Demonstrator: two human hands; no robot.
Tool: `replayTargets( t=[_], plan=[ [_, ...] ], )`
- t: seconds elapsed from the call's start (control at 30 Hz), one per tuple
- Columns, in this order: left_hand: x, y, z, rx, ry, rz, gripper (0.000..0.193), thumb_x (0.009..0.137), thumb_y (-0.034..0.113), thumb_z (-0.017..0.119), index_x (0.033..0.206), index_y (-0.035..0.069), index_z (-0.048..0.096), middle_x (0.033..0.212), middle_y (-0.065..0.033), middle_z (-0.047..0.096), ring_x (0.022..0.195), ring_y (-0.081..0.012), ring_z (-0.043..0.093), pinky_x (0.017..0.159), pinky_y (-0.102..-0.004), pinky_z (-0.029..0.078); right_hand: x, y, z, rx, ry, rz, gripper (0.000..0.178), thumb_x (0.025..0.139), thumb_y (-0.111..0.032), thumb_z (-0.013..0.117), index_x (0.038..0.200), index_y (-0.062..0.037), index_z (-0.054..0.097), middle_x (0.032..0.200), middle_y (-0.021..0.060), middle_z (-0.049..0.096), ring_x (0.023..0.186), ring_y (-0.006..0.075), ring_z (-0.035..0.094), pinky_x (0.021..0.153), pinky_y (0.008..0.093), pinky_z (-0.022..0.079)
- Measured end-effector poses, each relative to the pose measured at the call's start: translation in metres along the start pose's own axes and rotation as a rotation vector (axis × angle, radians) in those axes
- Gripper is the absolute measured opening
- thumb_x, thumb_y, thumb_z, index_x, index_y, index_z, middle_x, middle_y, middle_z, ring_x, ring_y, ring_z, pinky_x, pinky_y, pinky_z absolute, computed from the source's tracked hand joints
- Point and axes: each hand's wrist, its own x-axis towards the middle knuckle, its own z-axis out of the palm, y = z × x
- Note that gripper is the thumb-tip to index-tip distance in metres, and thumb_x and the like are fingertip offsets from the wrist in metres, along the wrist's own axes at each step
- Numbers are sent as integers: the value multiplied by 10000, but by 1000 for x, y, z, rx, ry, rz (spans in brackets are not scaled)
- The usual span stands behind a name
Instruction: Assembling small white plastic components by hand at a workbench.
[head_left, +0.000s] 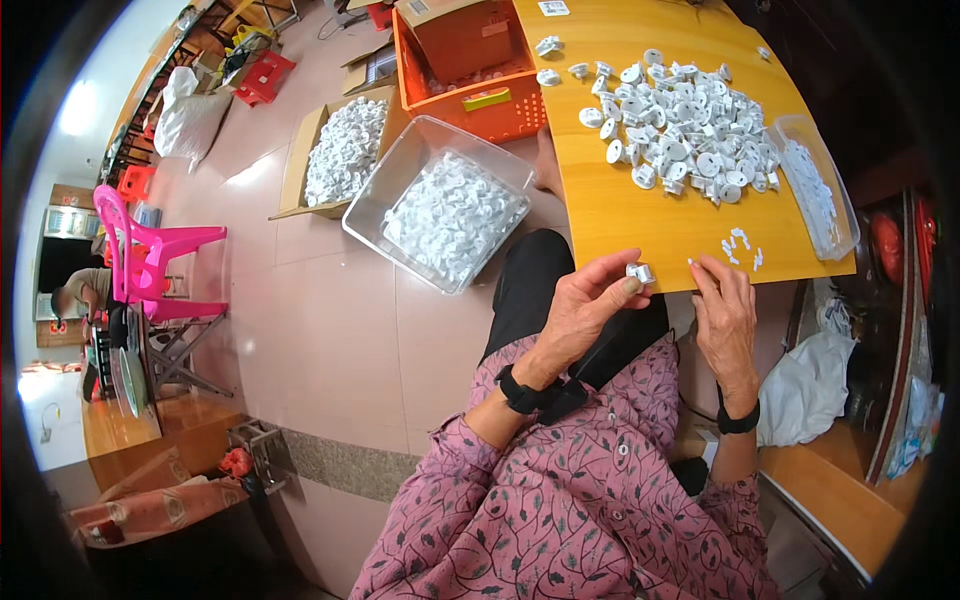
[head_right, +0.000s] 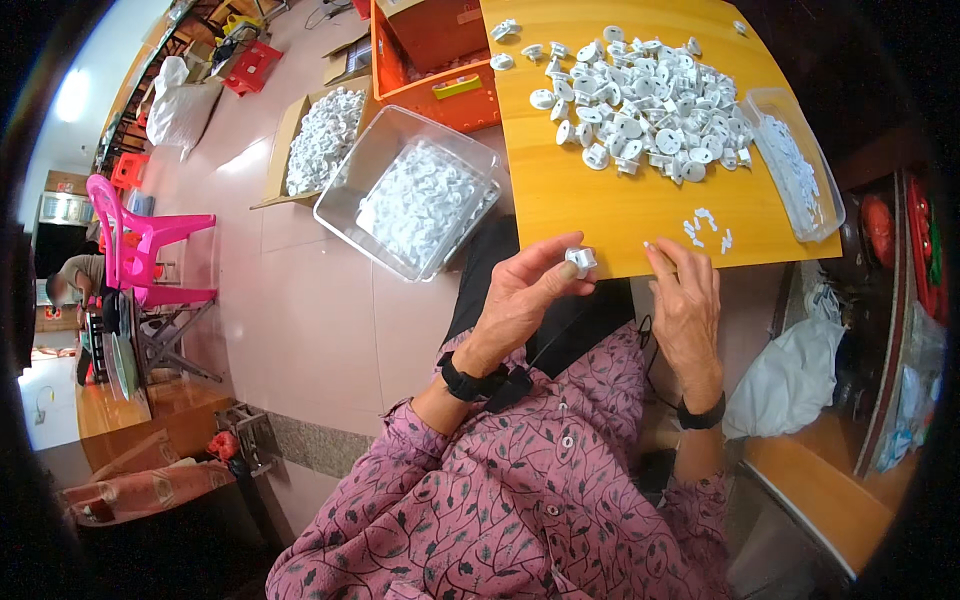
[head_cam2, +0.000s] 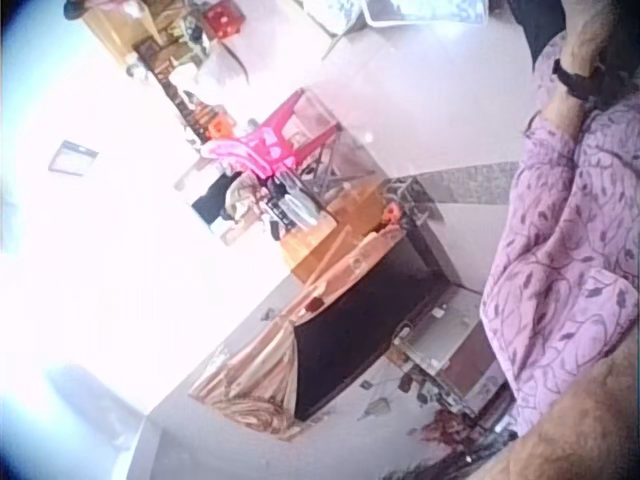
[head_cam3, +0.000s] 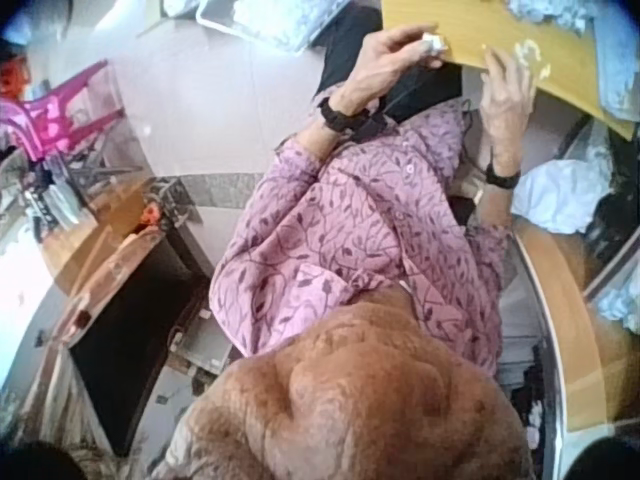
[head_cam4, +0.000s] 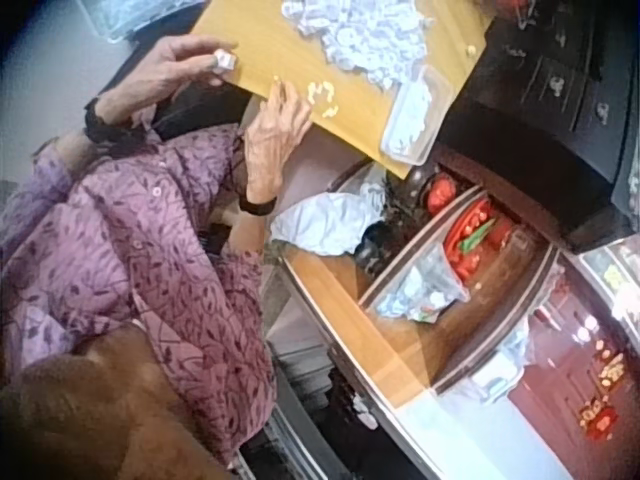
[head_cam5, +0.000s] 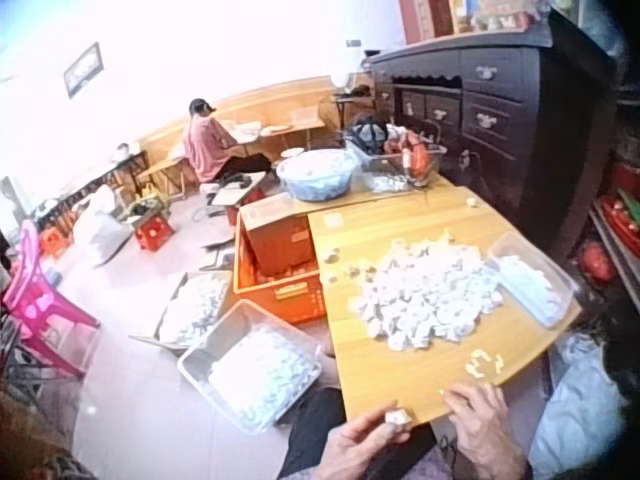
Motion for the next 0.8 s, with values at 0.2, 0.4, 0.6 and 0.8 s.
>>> replayTargets(
  t=[0.2, 0.4, 0.6, 0.8],
  plan=[
    [-1, 5, -2, -116, -7, -52, 391, 966, 132, 606, 1324, -9, 537, 1187, -135, 641, 1008, -213, 658, 897, -334, 551, -5, 12, 19, 79, 228, -72, 234, 770, 66, 657, 999, 23, 678, 1042, 127, 647, 952, 309, 604, 826, 390, 492],
    [-1, 3, -3, -207, -17, -20, 389, 950, 60, 607, 1329, 5, 536, 1264, -148, 604, 1087, -242, 624, 936, -374, 530, -8, 12, 25, 103, 322, -68, 145, 768, 71, 654, 900, 14, 633, 979, 138, 643, 927, 330, 607, 803, 404, 502],
    [-2, 0, -3, -195, -36, -25, 445, 910, 41, 654, 1335, 12, 527, 1303, -161, 580, 1112, -280, 620, 944, -365, 530, -5, -13, 23, 276, 353, 98, 94, 823, 33, 639, 889, 1, 581, 968, 152, 610, 907, 334, 584, 789, 400, 485],
    [-2, 0, 2, -197, -53, -33, 454, 902, 55, 669, 1330, 11, 527, 1296, -164, 580, 1128, -286, 616, 966, -366, 527, -4, -49, 8, 684, 334, 260, 69, 878, 1, 636, 927, 8, 588, 993, 118, 616, 831, 210, 606, 745, 308, 492]
  ],
)
